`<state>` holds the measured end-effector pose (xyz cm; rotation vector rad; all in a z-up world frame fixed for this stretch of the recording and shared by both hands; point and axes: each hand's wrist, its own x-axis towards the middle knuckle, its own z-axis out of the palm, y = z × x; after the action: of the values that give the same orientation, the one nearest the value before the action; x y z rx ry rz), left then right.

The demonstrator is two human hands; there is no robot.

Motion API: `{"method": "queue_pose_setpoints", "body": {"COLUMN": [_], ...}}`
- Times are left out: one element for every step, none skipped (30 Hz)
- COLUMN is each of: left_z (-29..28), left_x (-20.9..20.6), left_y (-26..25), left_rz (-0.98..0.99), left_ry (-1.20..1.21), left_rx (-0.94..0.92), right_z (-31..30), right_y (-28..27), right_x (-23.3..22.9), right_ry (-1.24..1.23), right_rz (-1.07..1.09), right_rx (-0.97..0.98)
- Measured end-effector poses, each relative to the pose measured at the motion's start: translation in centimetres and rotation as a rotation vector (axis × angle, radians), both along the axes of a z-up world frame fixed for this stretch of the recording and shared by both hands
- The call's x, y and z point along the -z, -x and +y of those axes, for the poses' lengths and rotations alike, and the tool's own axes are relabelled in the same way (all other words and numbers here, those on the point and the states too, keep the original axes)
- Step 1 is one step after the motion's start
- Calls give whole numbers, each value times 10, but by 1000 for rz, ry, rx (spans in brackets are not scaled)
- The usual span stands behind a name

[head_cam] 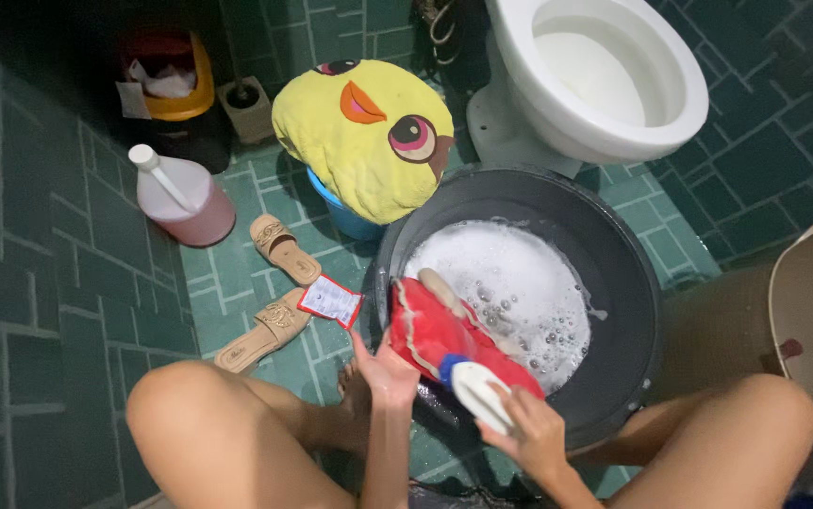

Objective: The person scrubs a red heart-shaped plush toy using a brush in a bucket of soapy water.

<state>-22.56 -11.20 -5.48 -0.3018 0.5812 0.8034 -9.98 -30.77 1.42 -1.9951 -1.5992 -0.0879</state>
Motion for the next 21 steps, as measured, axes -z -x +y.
{"method": "queue_pose_setpoints", "body": {"left_z": [6, 11, 12, 10, 13, 14, 17, 21, 23, 22, 21, 24, 33, 43, 50, 56, 64, 71, 80, 92, 103], "left_x": [0, 5, 14, 27, 41, 53, 63, 66, 65, 57, 46, 34, 25, 19, 19, 24, 34, 47, 62, 76, 86], "left_y": [3, 7, 9, 11, 9, 10, 17, 26, 32, 37, 44, 45, 44, 47, 48, 44, 42, 39, 28, 16, 12], "left_rz": [-1, -2, -8, 17, 38, 59, 69, 78, 91, 103, 108, 113, 126, 140, 155, 321, 492, 664, 654, 643, 631], "left_ry": [-63, -125, -185, -243, -306, -369, -320, -270, -218, -241, -270, -298, -301, -303, -304, -438, -572, -705, -664, -623, -586], "left_rx": [9, 20, 30, 67, 102, 137, 156, 175, 198, 215, 220, 225, 213, 201, 190, 244, 297, 350, 338, 327, 318], "right_z": [1, 9, 21, 41, 63, 71, 80, 85, 74, 50, 29, 8, -6, -3, 3, 13, 34, 59, 86, 104, 104], "right_y": [0, -4, -10, -13, -7, 4, 11, 11, 11, 12, 4, -12, -21, -23, -27, -30, -28, -19, -3, 9, 17], "right_x": [4, 6, 4, 6, 9, 12, 17, 24, 30, 34, 36, 33, 31, 33, 32, 29, 29, 33, 39, 45, 50], "right_ry": [-1, -1, 0, -107, -219, -194, -172, -150, -140, -130, -122, 36, 196, 169, 143, 118, -27, -172, -232, -291, -232], "right_rz": [35, 69, 98, 123, 143, 149, 151, 154, 206, 257, 301, 298, 301, 252, 205, 158, 173, 187, 327, 467, 413], "right_rx": [30, 59, 88, 40, -12, -98, -180, -262, -254, -246, -249, -151, -50, -20, 10, 41, -1, -42, -62, -83, -91]}}
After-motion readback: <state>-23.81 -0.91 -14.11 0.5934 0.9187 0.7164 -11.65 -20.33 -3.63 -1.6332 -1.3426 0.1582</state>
